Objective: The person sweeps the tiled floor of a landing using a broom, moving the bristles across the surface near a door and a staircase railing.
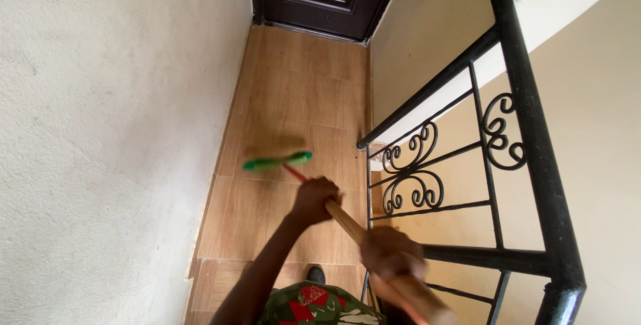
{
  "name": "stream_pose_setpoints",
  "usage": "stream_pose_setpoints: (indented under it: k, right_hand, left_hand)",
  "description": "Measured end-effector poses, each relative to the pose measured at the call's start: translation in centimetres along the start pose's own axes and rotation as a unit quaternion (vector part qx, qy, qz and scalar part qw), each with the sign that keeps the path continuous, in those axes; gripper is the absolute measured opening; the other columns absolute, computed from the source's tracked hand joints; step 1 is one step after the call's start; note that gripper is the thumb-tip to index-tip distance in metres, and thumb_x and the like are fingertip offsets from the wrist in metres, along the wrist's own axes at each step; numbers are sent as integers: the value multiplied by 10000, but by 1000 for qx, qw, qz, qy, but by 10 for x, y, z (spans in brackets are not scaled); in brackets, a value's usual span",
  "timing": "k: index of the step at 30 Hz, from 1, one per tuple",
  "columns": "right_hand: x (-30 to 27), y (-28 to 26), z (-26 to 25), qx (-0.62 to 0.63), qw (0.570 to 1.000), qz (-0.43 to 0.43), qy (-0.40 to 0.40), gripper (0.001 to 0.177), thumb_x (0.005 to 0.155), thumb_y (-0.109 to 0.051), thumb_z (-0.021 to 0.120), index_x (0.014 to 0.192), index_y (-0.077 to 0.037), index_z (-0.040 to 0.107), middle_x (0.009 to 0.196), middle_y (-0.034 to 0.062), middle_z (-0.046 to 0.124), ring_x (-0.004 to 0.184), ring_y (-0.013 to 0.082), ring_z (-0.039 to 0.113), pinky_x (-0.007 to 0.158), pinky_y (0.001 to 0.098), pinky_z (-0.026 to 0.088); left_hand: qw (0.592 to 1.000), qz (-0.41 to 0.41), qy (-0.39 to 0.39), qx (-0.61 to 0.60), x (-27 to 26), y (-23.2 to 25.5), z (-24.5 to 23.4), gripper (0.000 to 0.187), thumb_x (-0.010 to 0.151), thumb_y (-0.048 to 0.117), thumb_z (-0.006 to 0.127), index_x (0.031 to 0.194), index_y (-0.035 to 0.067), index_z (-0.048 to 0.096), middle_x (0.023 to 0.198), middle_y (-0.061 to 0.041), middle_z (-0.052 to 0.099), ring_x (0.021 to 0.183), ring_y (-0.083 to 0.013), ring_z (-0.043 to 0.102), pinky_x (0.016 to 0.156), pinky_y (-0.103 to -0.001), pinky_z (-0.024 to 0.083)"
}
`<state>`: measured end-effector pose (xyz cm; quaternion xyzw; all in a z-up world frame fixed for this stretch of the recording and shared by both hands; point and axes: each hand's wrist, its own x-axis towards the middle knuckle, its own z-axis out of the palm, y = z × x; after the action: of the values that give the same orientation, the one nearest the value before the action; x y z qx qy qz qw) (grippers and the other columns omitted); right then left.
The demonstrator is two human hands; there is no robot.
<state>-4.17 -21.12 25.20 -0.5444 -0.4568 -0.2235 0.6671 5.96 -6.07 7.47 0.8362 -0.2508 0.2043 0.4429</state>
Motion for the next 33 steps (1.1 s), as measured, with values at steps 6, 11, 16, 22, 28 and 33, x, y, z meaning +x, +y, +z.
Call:
stream_pose_setpoints:
  k: [6,11,16,22,28,33]
  right_hand:
    - [-7,95,16,-143,963,145,-177,600,1043,-619,546,1099,-23,590,1159,187,690,892,241,718,788,354,600]
    - [-5,116,35,-139,957,171,-189,774,928,-808,501,1086,-61,624,963,83,693,860,235,743,760,345,608]
    - [14,105,43,-179,950,141,-212,745,970,-810,490,1012,-75,608,857,42,689,777,228,741,713,350,614]
    - [12,83,10,-75,988,62,-118,610,1046,-715,388,887,-173,618,847,15,731,605,69,682,601,271,573]
    - [28,42,-22,238,967,85,-40,514,919,-434,759,921,-45,422,801,150,552,510,187,634,477,430,639]
    - [27,-32,-15,66,989,97,87,698,948,-786,481,857,-98,559,638,-31,548,469,120,487,450,302,419]
  left_hand:
    - [980,-155,92,-84,-11,-43,-22,490,909,322,720,1273,51,536,1288,-174,613,1131,-378,628,891,-464,547]
    - [988,-138,26,-61,-40,-62,-33,726,936,370,656,1490,13,351,1537,-193,434,1339,-406,493,1019,-515,441]
    - [986,-155,67,12,-40,-36,-47,573,910,364,603,1387,62,502,1418,-131,578,1241,-348,593,1000,-504,446]
    - [987,-103,121,-22,-31,26,-31,449,785,487,686,944,72,622,900,-112,663,876,-321,622,797,-441,457]
    - [960,-96,40,-259,-41,47,17,433,963,517,589,960,84,591,863,-98,613,806,-265,568,753,-405,436]
    - [974,50,-42,-218,-25,47,23,443,900,520,714,956,96,597,801,-110,625,735,-273,590,685,-404,445]
